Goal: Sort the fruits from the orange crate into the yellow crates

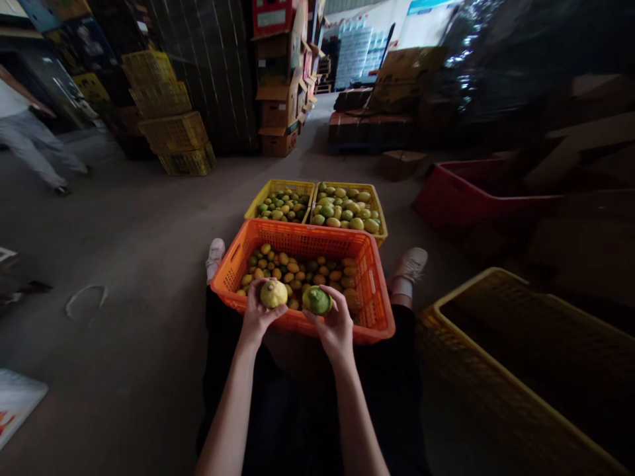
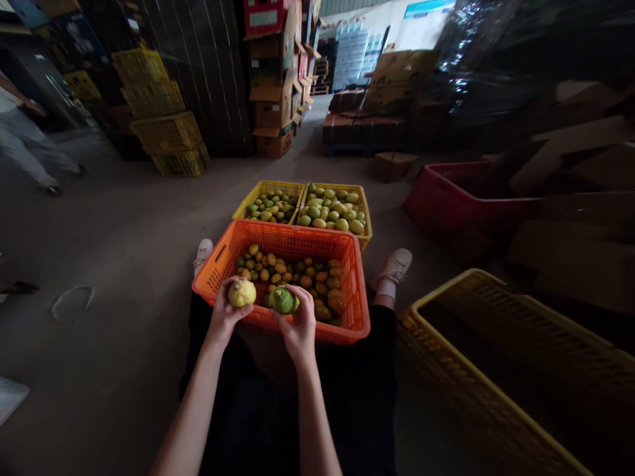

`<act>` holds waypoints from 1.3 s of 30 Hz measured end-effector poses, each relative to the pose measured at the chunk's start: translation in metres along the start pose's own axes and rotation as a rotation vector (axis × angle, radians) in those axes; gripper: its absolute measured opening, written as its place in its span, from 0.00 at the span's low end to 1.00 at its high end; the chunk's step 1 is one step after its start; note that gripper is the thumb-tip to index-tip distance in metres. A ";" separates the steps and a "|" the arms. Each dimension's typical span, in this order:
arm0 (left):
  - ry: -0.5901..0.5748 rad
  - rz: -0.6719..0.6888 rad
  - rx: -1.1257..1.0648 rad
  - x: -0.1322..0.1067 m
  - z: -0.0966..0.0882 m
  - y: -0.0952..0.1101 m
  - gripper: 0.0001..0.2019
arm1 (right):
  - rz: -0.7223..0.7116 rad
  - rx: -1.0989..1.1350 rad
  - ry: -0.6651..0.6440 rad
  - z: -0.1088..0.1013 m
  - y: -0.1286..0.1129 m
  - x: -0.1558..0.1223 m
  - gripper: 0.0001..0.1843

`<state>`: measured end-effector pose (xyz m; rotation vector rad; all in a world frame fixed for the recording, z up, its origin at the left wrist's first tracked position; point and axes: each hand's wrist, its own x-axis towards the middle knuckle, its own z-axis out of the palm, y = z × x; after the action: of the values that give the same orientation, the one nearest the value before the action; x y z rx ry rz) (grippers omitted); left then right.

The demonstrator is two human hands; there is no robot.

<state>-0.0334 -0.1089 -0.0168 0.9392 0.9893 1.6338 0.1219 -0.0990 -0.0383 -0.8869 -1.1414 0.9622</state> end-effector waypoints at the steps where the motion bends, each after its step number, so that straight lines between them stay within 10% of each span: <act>1: -0.011 0.006 -0.005 -0.001 0.000 -0.001 0.28 | 0.009 0.013 -0.012 0.000 0.000 0.000 0.29; 16: 0.035 -0.532 -0.469 0.000 0.011 0.003 0.22 | 0.506 0.542 0.016 -0.002 -0.016 0.001 0.22; 39: 0.252 -0.560 -0.600 -0.003 0.021 0.011 0.18 | 0.645 0.630 0.110 0.000 -0.020 0.006 0.19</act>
<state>-0.0175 -0.1107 0.0004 0.0393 0.7579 1.4419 0.1259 -0.1000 -0.0180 -0.7722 -0.3865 1.6570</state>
